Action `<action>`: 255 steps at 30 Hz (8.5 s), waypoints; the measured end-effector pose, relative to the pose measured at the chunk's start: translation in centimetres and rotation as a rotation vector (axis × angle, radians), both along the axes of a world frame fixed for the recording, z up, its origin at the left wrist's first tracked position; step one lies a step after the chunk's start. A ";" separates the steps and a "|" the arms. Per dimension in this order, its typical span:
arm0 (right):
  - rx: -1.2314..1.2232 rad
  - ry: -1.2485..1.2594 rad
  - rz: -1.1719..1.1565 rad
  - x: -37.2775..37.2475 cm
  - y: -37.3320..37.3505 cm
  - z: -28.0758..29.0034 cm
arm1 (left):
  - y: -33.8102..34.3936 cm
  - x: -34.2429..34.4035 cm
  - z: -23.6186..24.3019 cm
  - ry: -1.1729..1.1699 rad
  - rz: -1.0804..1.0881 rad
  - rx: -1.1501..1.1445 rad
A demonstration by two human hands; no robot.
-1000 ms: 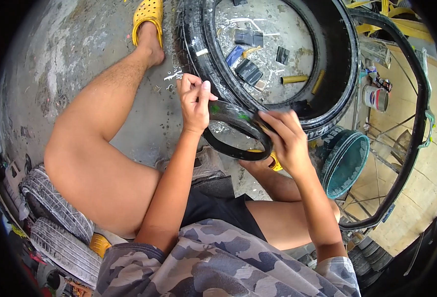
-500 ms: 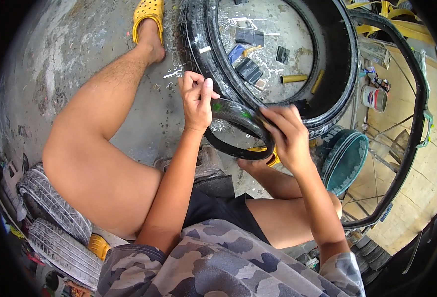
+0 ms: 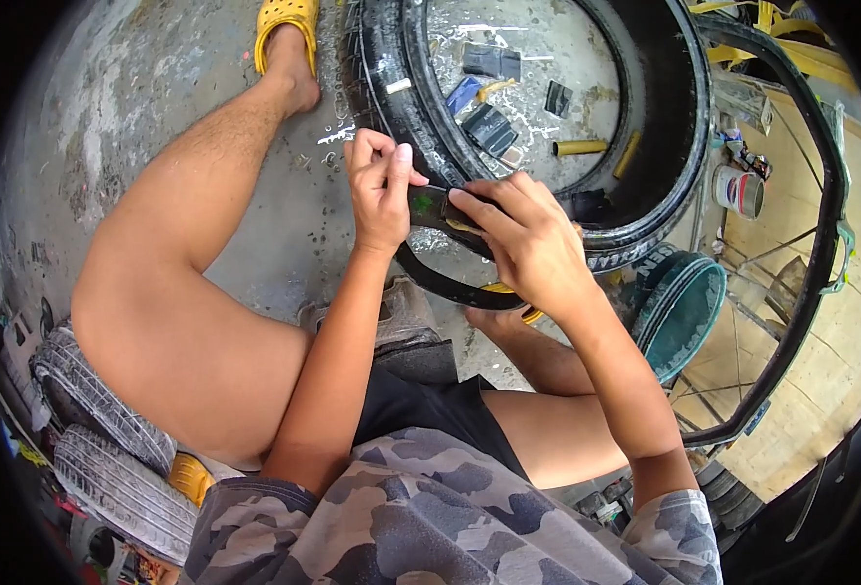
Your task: The recorder is repairing a motorcycle tire inner tube by cleaning the puncture area with a tool and applying patches.
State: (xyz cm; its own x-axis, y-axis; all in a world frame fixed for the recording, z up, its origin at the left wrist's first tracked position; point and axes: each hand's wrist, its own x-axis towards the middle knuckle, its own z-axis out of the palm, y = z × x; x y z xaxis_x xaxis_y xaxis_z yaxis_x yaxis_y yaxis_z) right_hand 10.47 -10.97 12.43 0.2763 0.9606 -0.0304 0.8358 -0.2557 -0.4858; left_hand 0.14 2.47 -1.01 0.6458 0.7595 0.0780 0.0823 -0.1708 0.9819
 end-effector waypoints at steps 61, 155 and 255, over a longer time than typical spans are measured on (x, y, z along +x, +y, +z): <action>0.133 -0.624 0.422 -1.4 -9.1 1.0 | 0.6 -0.2 0.1 -0.052 0.003 0.083; 0.420 -0.172 -0.299 -7.0 -11.6 -4.8 | 2.0 -0.1 -3.0 -0.088 -0.012 -0.181; -0.014 -0.057 -0.252 -5.0 -4.7 -0.7 | 0.8 -0.1 -0.4 -0.046 -0.072 0.173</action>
